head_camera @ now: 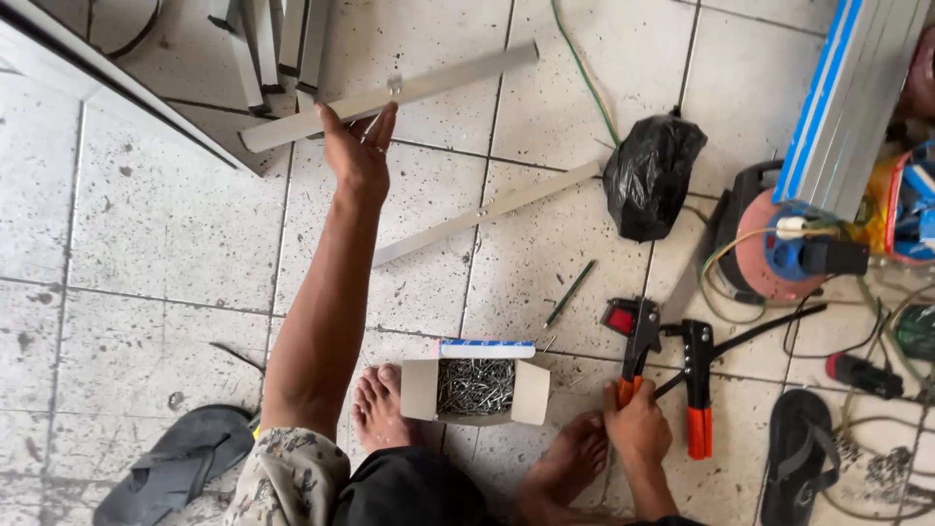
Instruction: Assembling aluminum frames by joining square tubes using a manual rivet gun and rivets.
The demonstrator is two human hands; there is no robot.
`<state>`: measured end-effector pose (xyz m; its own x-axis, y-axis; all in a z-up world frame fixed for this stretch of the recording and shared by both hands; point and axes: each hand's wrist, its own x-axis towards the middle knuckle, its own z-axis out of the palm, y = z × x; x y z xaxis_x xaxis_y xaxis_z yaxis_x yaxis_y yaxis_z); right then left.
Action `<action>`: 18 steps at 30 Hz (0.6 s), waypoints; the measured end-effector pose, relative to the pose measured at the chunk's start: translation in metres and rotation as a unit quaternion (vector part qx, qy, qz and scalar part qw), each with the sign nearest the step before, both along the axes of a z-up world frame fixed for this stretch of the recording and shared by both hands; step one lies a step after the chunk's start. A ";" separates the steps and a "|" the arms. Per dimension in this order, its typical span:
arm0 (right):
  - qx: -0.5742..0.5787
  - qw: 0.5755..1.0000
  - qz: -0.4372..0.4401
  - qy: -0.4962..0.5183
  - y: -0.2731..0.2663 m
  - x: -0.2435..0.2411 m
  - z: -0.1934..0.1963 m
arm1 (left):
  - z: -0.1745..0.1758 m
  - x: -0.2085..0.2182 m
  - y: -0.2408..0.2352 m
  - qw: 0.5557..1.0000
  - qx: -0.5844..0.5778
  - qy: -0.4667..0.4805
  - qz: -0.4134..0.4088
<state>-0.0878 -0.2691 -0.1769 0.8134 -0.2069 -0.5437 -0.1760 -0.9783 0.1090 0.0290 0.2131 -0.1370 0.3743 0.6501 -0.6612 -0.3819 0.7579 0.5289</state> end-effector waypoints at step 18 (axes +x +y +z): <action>-0.145 0.985 0.034 0.091 0.042 0.098 0.070 | -0.080 -0.026 -0.125 0.421 0.683 0.241 -0.547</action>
<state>0.0097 -0.2270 -0.1072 0.7254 -0.3236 -0.6075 -0.0634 -0.9102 0.4092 0.0033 0.0881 -0.2173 0.9794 0.1615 -0.1213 0.2019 -0.7944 0.5728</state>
